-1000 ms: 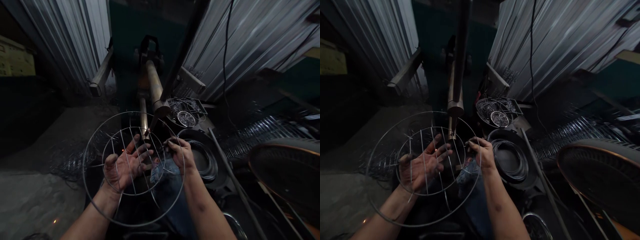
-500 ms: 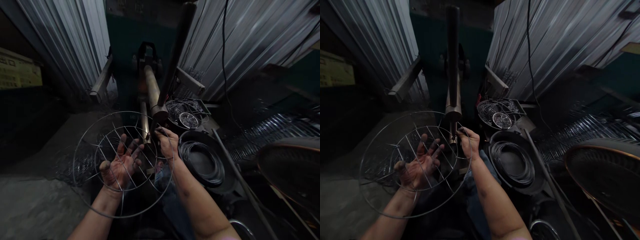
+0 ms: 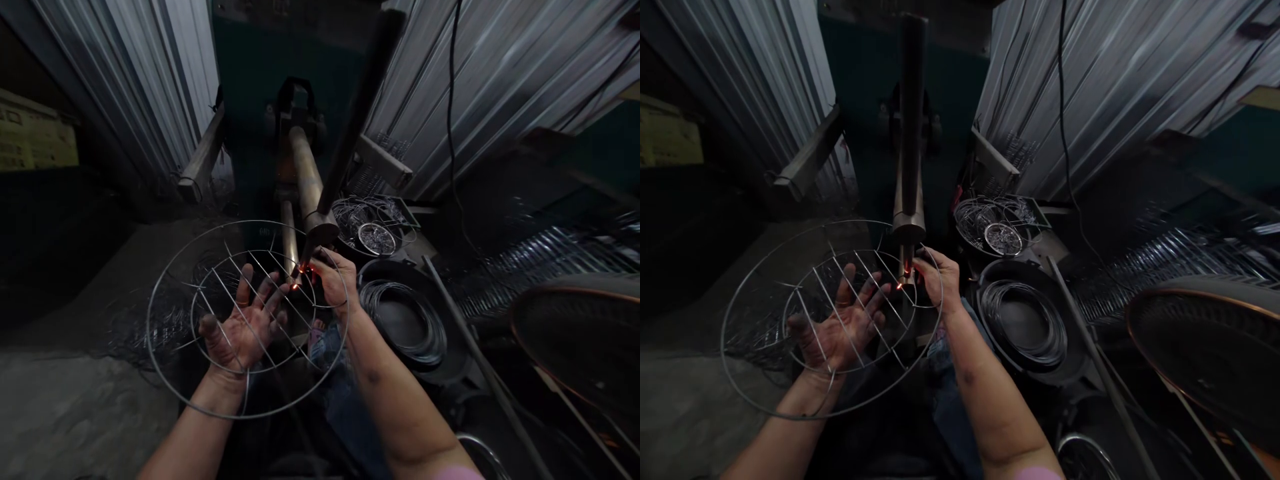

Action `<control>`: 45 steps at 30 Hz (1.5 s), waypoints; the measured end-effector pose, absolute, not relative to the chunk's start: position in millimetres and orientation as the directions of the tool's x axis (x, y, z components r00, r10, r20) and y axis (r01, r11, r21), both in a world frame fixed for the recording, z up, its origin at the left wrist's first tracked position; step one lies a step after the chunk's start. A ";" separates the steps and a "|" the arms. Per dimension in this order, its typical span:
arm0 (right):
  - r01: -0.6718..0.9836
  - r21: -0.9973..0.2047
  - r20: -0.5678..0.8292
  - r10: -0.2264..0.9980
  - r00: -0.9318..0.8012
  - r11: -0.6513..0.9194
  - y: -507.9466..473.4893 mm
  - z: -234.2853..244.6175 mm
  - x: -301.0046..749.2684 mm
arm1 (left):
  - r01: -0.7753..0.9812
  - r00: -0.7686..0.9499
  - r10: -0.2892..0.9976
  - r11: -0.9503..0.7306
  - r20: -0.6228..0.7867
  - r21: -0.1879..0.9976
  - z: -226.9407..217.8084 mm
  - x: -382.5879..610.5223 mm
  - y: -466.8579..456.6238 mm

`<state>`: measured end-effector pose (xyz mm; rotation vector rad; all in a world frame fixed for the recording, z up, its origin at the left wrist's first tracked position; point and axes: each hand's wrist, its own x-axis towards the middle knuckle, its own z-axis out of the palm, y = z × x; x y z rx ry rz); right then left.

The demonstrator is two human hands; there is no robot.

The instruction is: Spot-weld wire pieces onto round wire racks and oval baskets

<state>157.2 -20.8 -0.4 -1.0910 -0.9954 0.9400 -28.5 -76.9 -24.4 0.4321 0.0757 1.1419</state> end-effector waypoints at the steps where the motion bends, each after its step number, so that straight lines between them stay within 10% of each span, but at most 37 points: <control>1: -0.130 -0.975 0.140 0.955 0.262 0.178 -27.9 -0.8 162.9 | -0.859 0.426 0.890 0.342 0.161 0.380 -30.7 -30.0 -75.9; 8: -0.313 -0.950 -0.038 0.992 0.116 0.000 -99.4 -0.9 190.7 | -0.821 0.480 0.867 0.390 0.134 0.417 -78.2 -36.6 -57.0; 22: -0.225 -0.958 0.035 0.852 0.523 0.178 -89.9 2.8 160.1 | -0.727 0.402 0.913 0.274 0.067 0.629 -19.2 -14.2 -88.4; 45: -0.025 -0.970 0.221 0.922 0.317 0.241 -21.9 5.5 155.0 | -0.802 0.143 0.990 0.125 -0.015 0.584 -17.8 -14.6 -83.3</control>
